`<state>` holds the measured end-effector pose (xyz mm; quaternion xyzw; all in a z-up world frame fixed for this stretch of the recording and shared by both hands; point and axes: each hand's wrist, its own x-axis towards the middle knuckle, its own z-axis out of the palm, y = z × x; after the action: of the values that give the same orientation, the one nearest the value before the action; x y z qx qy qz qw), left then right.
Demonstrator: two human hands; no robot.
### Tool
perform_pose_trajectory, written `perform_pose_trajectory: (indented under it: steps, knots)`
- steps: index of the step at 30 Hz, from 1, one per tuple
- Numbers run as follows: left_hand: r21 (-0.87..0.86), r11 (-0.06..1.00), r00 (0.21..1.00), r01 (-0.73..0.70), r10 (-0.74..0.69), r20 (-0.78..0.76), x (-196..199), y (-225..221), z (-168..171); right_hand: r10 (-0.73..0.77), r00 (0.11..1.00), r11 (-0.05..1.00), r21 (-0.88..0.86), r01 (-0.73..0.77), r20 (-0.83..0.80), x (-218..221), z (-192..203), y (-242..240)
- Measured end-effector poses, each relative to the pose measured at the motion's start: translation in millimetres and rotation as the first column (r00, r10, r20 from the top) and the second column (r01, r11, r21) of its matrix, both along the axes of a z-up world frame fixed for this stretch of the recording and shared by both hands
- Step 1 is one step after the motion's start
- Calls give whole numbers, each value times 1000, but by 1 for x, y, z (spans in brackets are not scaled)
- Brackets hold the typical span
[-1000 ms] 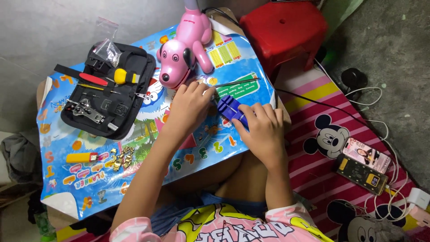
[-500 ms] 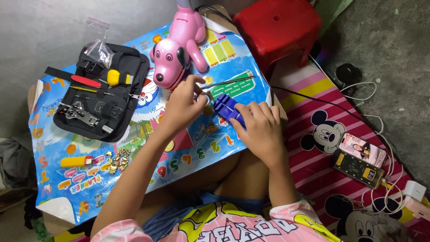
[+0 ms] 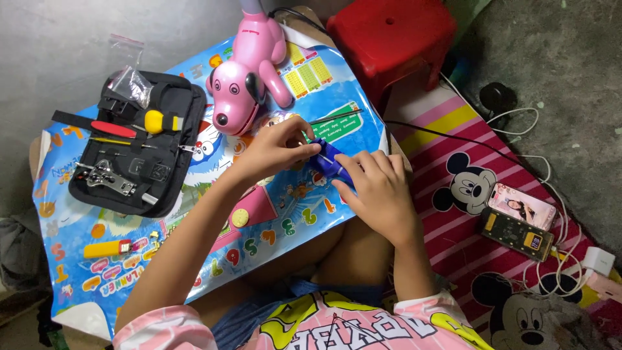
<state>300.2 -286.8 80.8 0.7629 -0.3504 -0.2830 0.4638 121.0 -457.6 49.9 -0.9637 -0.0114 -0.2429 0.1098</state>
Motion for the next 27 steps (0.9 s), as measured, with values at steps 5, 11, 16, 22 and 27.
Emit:
perform_pose_trajectory:
  steps: [5, 11, 16, 22, 27]
  knots:
    - [147, 987, 998, 61, -63, 6, 2, -5, 17, -6, 1000, 1000, 0, 6, -13, -1, 2, 1]
    - [212, 976, 998, 58, -63, 14, 2, -6, 23, -6, 1000, 1000, -5, 5, -22, -3, 1, 0]
    - [135, 989, 997, -61, 56, 44, 5, -9, 3, -11, 1000, 1000, -15, 11, -20, -3, 0, 1]
    - [191, 949, 968, -250, 241, 69, -13, -12, -7, -18, 1000, 999, -34, 18, -8, -3, -3, 1]
    - [38, 926, 927, -375, 376, -18, -28, -16, -10, -31, 1000, 999, -28, 31, 6, -1, -6, 3]
